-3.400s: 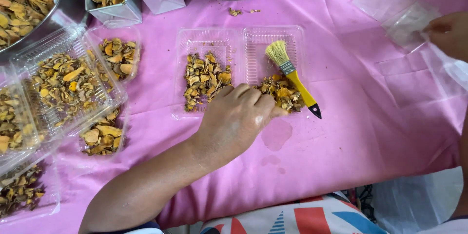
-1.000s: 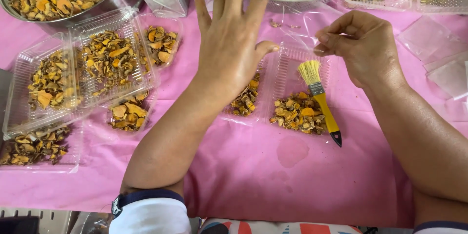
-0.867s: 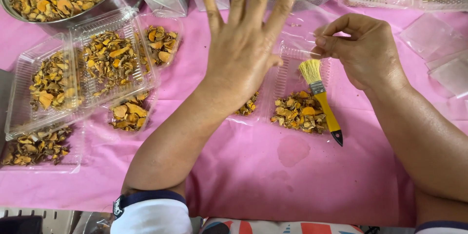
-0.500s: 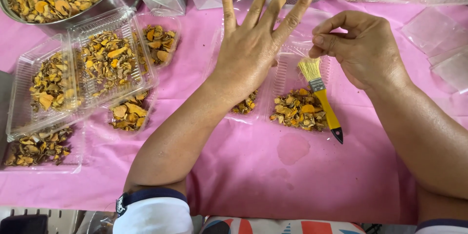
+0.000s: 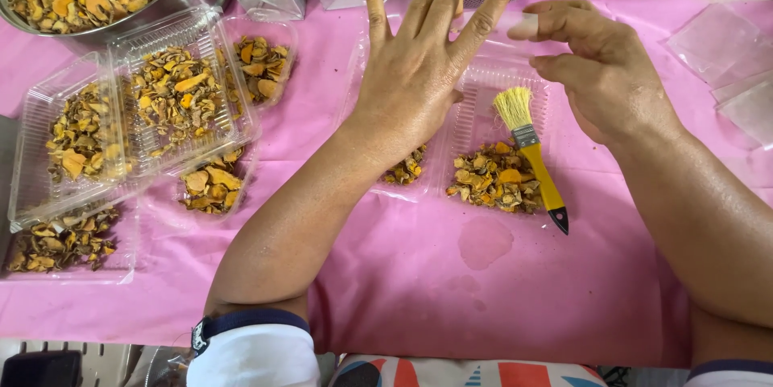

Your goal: Sorting dried turmeric pieces by hand and brush, then packaging them into small plastic bags

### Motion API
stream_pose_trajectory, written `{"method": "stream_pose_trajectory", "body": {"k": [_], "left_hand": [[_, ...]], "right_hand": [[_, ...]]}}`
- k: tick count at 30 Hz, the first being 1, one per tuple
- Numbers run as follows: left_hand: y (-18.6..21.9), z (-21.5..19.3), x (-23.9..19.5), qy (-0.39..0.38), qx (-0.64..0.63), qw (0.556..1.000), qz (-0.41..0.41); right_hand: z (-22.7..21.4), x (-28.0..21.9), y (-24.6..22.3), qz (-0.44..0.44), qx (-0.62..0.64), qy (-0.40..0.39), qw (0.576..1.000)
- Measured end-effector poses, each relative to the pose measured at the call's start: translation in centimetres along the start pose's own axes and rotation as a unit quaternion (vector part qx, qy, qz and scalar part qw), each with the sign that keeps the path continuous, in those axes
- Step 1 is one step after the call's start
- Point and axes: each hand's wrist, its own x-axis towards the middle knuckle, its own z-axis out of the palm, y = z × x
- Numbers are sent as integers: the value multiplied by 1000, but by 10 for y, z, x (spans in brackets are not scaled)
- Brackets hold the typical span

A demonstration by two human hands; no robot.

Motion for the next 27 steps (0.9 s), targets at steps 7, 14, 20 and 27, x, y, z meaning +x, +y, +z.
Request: {"method": "stream_pose_trajectory", "body": {"k": [7, 14, 20, 27], "left_hand": [[-2, 3, -1, -38, -72, 997, 8], [-9, 14, -2, -57, -116, 991, 38], [-11, 12, 0, -91, -152, 983, 52], [-13, 1, 2, -129, -272, 952, 58]], "right_hand": [[5, 1, -7, 74, -26, -153, 985], [1, -1, -8, 56, 11, -156, 986], [3, -2, -14, 86, 104, -148, 980], [2, -3, -12, 61, 46, -133, 988]]}}
